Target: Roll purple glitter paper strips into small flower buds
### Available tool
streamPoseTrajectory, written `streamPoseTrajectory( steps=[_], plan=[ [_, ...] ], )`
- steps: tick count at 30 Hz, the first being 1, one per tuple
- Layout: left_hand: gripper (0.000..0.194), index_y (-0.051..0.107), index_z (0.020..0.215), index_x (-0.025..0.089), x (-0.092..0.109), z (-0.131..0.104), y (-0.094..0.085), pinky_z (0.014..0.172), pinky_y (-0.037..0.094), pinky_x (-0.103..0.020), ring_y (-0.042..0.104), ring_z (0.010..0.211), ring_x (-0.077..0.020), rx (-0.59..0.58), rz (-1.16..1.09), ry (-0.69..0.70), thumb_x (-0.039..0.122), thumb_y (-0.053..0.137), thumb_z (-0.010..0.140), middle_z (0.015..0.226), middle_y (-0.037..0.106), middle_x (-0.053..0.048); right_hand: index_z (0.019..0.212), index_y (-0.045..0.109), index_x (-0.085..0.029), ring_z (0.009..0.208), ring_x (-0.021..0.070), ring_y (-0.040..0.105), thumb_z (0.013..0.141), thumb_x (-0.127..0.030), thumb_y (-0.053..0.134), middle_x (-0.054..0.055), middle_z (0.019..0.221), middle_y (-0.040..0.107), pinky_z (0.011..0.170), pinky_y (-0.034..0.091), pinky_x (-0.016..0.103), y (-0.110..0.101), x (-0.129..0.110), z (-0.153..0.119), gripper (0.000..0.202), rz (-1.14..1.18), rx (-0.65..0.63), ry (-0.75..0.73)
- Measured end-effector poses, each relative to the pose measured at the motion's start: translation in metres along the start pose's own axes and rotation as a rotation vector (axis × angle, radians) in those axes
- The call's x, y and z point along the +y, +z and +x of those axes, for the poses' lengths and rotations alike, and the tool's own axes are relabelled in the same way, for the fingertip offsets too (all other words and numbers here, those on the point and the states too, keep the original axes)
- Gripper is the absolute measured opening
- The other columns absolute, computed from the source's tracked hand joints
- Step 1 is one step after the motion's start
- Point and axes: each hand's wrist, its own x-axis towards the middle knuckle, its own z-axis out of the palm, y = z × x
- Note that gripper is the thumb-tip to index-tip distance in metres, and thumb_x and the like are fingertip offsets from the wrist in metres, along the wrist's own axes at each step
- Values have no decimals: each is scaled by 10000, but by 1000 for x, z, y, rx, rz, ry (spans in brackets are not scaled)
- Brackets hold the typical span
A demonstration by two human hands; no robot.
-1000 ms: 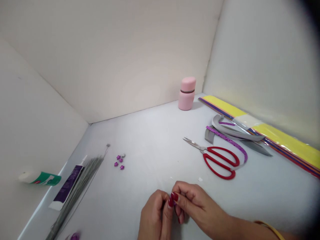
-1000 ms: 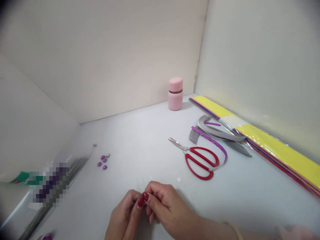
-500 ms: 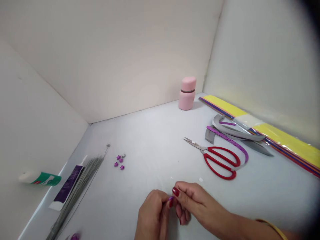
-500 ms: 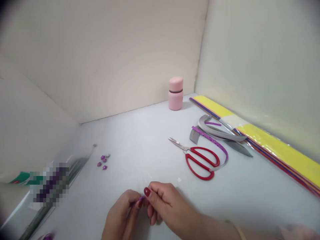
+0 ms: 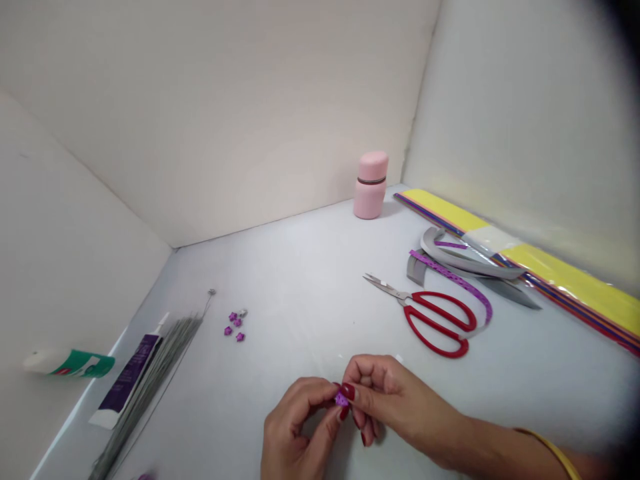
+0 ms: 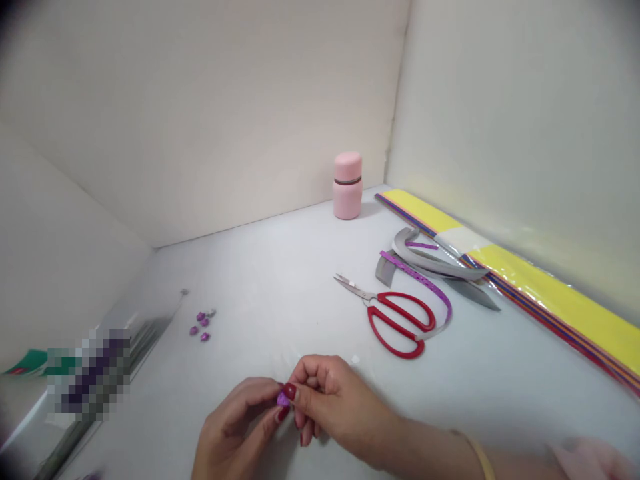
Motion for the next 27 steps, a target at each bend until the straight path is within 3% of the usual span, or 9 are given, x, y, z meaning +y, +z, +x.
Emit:
streamPoseTrajectory(
  steps=[9,16,22,27],
  plan=[
    [174,679,883,220,1,2,-4,644,493,-197,643,695,-125,-111,50,21,118,574,789,782,699,-17,721,531,-140,495,76,484,800,-442,553,-34,560,519,512,385,206,-3,-6,-5,313,-170,-51,-65],
    [259,668,967,243,0,-1,-2,672,500,-199,640,709,-123,-23,90,113,92,587,774,801,705,-13,711,519,-146,444,71,475,759,-479,583,-38,531,524,461,357,192,-1,-1,-1,343,-47,-26,-41],
    [121,681,867,212,1,0,-3,587,519,-194,644,645,-132,-9,12,-41,165,620,774,740,697,-24,704,596,-125,512,84,481,760,-409,612,-26,563,523,525,392,216,-2,-2,-3,290,-165,16,-154],
    [234,684,896,236,5,1,-8,634,501,-205,628,693,-132,-4,199,216,66,580,774,781,680,-32,714,587,-124,506,76,503,730,-444,633,-9,612,574,503,372,204,-2,-3,-4,324,-72,3,-63]
  ],
)
